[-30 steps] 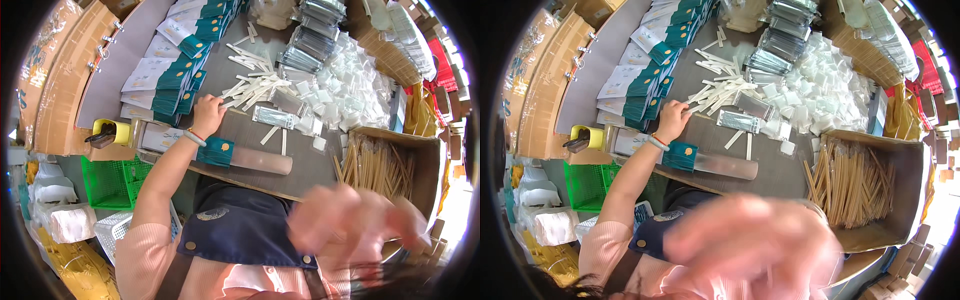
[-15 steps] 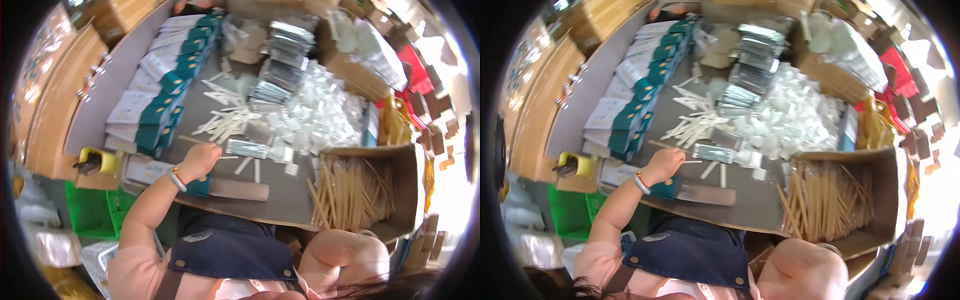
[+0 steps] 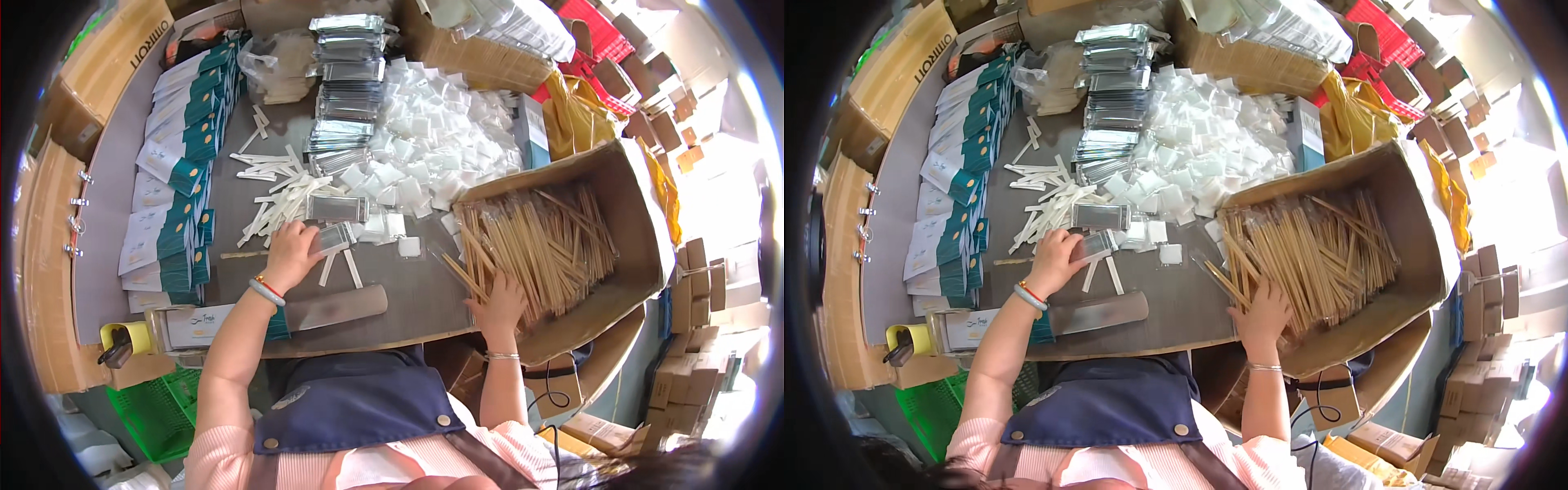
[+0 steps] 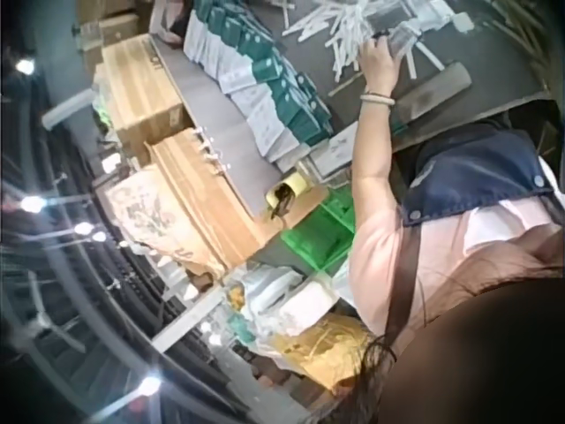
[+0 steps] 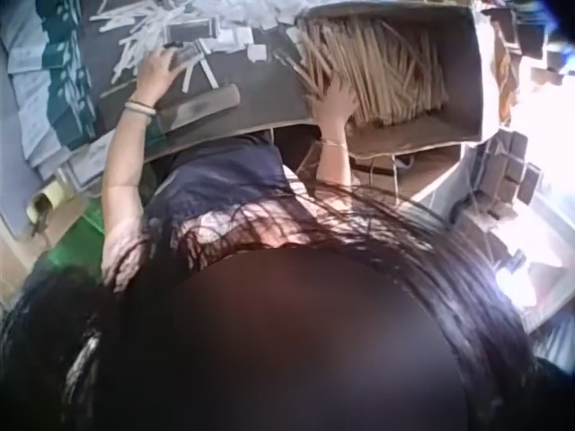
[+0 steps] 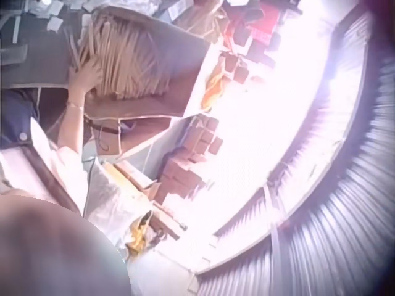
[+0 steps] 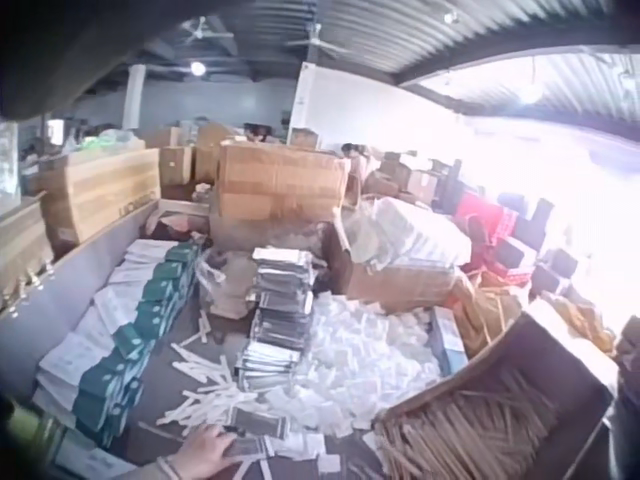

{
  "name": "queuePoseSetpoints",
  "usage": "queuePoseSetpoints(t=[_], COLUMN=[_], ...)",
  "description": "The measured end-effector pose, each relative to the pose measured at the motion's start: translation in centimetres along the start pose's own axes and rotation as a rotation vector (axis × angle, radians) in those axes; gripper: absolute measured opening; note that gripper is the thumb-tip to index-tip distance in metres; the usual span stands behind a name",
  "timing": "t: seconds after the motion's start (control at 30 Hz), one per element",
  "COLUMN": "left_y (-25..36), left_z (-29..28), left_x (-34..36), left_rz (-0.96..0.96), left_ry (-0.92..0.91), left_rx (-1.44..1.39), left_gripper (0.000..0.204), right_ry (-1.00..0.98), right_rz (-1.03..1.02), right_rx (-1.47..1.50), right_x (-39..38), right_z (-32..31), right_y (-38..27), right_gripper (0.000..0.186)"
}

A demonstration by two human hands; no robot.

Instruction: Packing wooden chopsticks into plastic sleeves and sealing them with a heat sealer.

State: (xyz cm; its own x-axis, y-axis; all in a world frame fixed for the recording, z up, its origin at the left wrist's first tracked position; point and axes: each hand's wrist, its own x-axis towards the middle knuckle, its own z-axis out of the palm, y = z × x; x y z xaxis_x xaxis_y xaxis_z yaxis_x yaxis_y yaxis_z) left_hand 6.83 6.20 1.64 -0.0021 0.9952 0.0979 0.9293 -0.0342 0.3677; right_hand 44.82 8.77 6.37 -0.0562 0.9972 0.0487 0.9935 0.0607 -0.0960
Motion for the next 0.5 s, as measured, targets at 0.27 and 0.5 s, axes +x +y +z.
queuePoseSetpoints(t=[0.27, 0.5], left_y=[0.6, 1.0], left_z=[-0.1, -1.9], left_x=[-0.1, -1.8], left_rz=[-0.072, -0.036], left_ry=[0.001, 0.163], left_rx=[-0.209, -0.461], left_gripper=[0.027, 0.026], right_ry=[0.056, -0.066], right_rz=[-0.031, -0.009], right_rx=[-0.037, 0.032], right_x=[1.6, 2.1], right_z=[2.6, 0.7], right_y=[-0.7, -1.6], right_gripper=[0.045, 0.027])
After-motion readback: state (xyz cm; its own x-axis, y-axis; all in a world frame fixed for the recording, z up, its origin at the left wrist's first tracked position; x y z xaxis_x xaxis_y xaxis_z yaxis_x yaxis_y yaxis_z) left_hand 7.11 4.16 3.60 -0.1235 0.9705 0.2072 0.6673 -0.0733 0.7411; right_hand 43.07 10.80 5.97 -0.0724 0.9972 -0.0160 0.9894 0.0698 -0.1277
